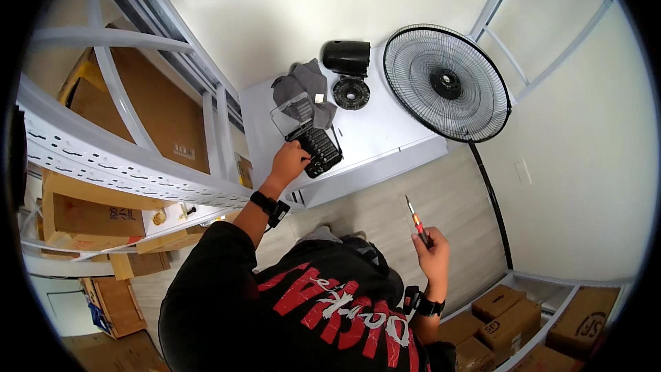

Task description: The person uses a screwdriver to loosen and tighten screws on a brass-colored electrical component, likely a fan motor. They repeatedly adjust the component, remove and reinsert a small white plastic piece, and manipulate wires while working in a storage room.

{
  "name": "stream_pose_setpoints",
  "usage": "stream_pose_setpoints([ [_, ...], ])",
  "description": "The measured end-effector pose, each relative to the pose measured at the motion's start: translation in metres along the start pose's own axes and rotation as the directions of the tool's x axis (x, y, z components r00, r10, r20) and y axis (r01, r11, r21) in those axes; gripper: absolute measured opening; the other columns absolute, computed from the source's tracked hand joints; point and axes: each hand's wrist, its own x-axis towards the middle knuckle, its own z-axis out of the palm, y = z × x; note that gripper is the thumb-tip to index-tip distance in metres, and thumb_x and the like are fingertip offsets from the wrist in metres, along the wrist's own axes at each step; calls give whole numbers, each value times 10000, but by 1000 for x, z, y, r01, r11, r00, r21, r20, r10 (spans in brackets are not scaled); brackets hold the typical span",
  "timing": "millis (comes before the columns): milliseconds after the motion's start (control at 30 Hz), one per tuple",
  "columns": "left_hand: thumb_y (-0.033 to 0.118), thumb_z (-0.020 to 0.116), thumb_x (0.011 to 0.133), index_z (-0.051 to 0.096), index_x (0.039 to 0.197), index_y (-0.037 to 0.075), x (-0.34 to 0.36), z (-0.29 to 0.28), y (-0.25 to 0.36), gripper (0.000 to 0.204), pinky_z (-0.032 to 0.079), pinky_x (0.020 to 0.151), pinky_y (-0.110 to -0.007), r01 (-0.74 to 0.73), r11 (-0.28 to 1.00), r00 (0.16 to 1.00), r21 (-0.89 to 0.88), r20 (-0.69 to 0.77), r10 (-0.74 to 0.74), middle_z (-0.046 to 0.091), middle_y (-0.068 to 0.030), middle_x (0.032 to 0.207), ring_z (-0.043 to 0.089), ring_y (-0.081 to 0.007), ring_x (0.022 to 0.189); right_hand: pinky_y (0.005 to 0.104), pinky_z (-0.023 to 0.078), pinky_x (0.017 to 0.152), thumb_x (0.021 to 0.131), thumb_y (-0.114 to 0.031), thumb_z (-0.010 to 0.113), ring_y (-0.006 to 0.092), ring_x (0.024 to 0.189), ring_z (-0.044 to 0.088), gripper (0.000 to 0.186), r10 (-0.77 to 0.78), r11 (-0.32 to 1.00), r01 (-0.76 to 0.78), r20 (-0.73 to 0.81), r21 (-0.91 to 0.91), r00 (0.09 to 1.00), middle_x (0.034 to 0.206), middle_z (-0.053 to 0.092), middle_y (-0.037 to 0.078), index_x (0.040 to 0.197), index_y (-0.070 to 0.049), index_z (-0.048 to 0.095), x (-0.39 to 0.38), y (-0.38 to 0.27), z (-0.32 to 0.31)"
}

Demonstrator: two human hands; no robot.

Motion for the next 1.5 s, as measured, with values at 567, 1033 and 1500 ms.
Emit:
stream_pose_setpoints([
  [567,88,682,735,704,733,39,7,-25,31,54,500,684,-382,112,985,989,-129,-81,-123,572,-95,784,596,-257,794,228,317,581,893,-81,676,50,647,365,253,-126,977,115,53,179,991,687,421,-60,735,-59,480,55,32,-42],
  [1033,108,731,817,724,875,28,18,7,217,99,447,655,-240,170,415,952,-894,257,164,615,-19,830,564,-85,746,191,391,620,932,-137,664,32,659,480,170,49,834,-104,115,542,992,760,606,-32,987,21,691,99,-19,34],
  [1500,113,747,810,725,881,48,25,-24,155,98,480,622,-278,-92,734,992,-673,-1,123,629,-54,796,603,-159,693,193,316,498,952,-91,603,20,546,387,58,-80,857,16,102,515,992,834,587,5,991,-64,570,103,5,28],
])
